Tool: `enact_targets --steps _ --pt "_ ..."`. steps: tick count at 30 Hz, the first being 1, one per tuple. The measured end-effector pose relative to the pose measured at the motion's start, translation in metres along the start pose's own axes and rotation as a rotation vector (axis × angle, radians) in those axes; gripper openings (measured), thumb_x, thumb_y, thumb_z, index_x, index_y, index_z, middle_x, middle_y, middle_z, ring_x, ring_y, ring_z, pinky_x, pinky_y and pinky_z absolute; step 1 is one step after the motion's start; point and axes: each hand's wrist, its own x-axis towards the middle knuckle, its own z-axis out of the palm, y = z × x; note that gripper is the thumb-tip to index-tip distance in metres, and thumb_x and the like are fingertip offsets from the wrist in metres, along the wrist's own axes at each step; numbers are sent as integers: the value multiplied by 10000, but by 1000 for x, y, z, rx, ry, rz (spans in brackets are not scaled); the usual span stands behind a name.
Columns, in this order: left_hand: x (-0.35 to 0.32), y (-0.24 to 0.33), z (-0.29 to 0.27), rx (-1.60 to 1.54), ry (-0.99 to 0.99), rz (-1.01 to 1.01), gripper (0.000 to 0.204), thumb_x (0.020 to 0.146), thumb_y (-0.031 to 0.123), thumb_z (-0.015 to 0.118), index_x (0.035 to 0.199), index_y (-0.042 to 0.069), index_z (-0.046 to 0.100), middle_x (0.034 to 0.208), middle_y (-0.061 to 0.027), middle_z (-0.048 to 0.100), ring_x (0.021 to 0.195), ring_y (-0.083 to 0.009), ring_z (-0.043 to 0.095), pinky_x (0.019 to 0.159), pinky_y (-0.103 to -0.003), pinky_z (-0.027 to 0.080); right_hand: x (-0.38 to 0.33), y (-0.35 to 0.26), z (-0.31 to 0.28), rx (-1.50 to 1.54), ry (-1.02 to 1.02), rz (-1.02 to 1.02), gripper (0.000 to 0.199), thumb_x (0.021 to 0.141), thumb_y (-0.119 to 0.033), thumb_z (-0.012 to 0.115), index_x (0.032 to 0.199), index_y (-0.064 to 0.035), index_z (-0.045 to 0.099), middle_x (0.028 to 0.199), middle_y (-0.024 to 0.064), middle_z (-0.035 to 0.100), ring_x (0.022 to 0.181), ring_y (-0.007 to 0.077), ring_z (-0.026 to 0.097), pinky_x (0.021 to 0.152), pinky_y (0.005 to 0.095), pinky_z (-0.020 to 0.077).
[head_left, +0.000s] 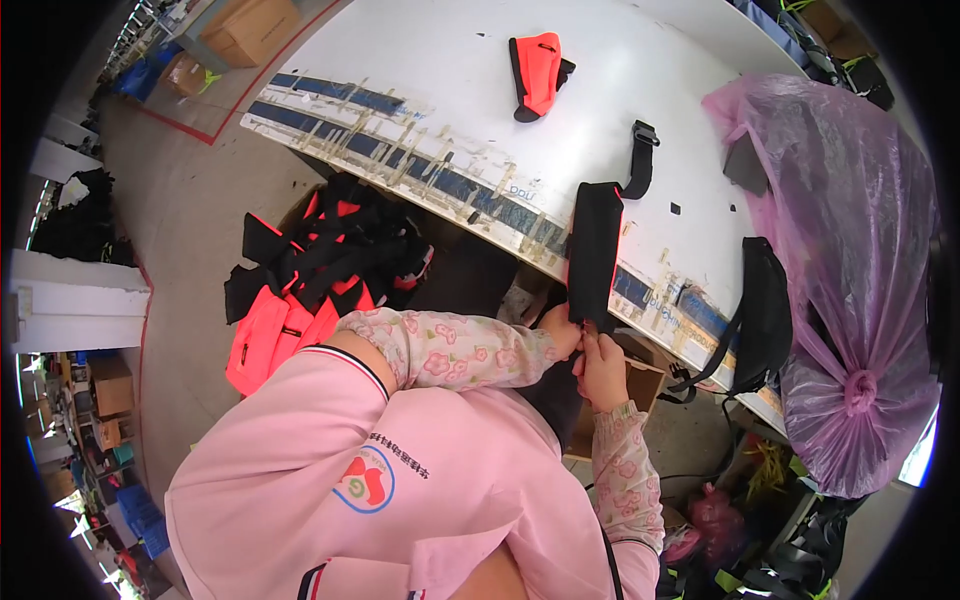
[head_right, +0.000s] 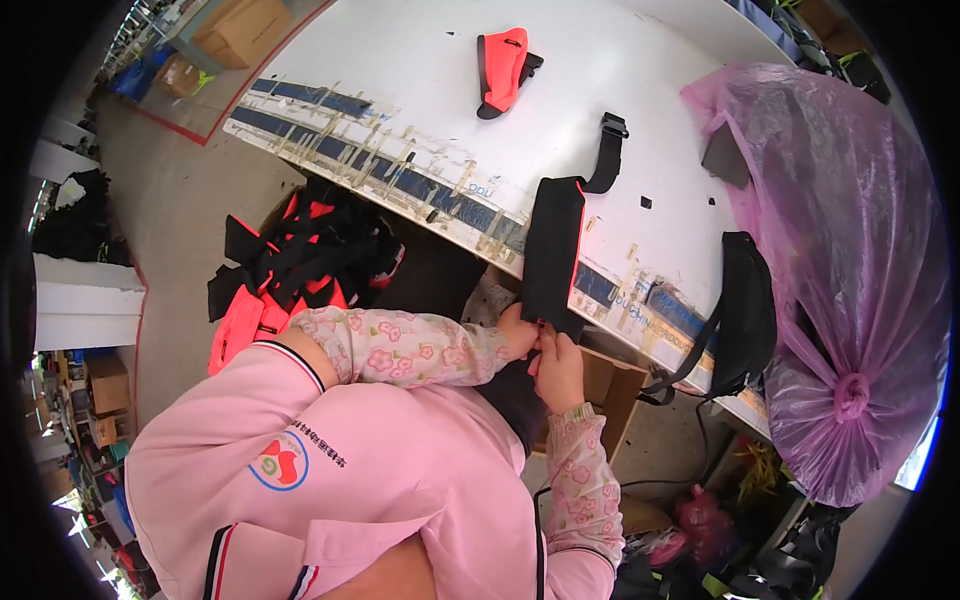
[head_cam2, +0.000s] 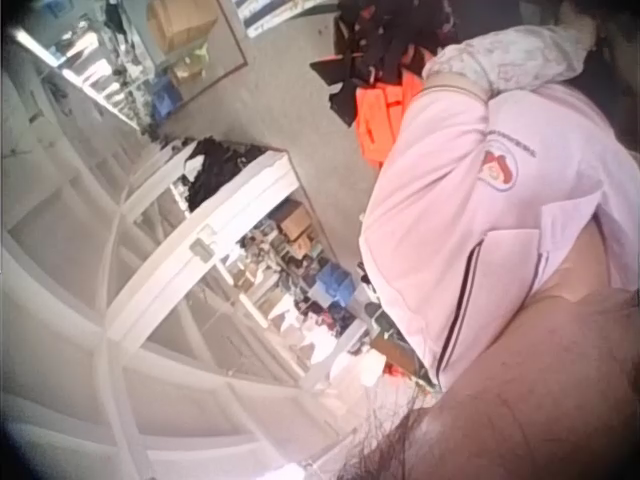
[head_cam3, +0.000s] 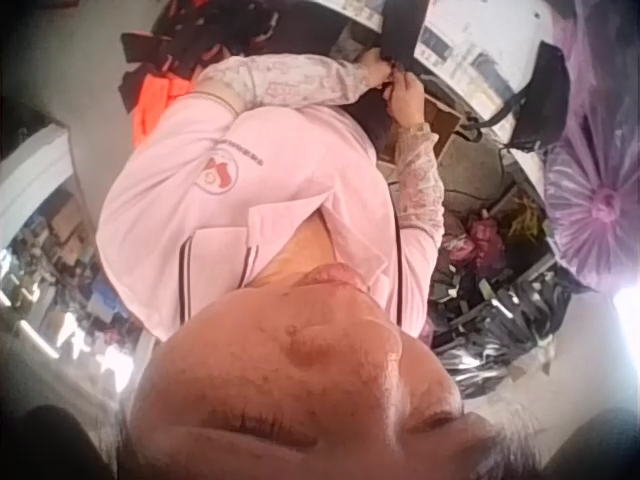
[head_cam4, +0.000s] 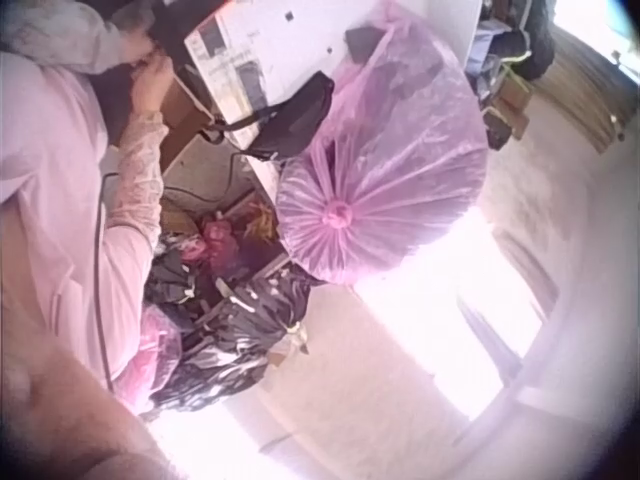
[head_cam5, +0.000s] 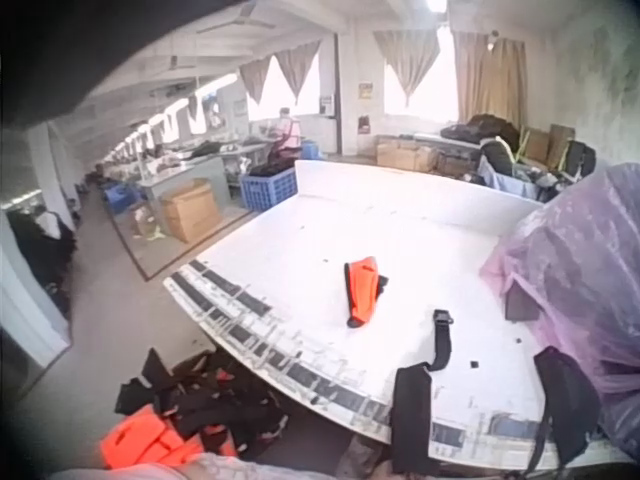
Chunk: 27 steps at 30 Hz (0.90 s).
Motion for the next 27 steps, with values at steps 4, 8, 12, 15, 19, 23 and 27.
enact_targets --steps 4,8,12,15,19,23,27 --pt "2 1 -2 -9 -11 -23 139 872 119 432 873 42 547 595 -30 520 456 -115 485 339 -262 349 -1 -4 -11 387 -195 187 242 961 -244 421 852 -45 503 499 9 441 318 87 307 292 230 225" --pt "6 -17 -6 -76 -28 60 153 879 99 412 890 43 553 635 -49 561 462 -118 502 351 -244 371 -17 -16 -11 496 -256 168 242 967 -240 408 863 -38 494 498 14 446 310 89 318 284 232 245" --pt "-3 5 -6 -156 59 118 191 894 82 387 936 44 569 760 -68 619 552 -116 559 367 -216 398 -62 -7 -11 236 -184 80 246 971 -236 397 882 -28 493 498 13 443 310 79 353 292 222 284" --pt "-6 18 -8 -194 35 133 197 906 117 398 968 51 573 827 -71 632 615 -114 583 373 -208 402 -85 12 -6 453 -128 188 238 972 -225 393 882 -26 489 503 16 445 313 83 345 295 228 282" --pt "-3 8 -8 -166 6 145 192 906 163 422 980 60 566 827 -64 623 619 -114 581 381 -209 400 -90 5 0 651 -116 254 233 974 -227 389 895 -28 481 514 14 429 320 87 312 300 235 274" --pt "4 2 -11 -104 -7 139 180 900 132 412 963 46 557 766 -62 593 533 -128 554 387 -210 400 -75 -5 6 706 -150 256 225 976 -241 387 901 -49 476 514 -7 397 327 76 285 303 230 251" --pt "7 -4 -15 -59 -44 149 177 894 114 404 957 36 551 726 -61 568 453 -136 514 369 -217 381 -48 -12 12 687 -124 199 228 975 -249 392 906 -48 476 522 -6 400 327 74 289 302 231 252"
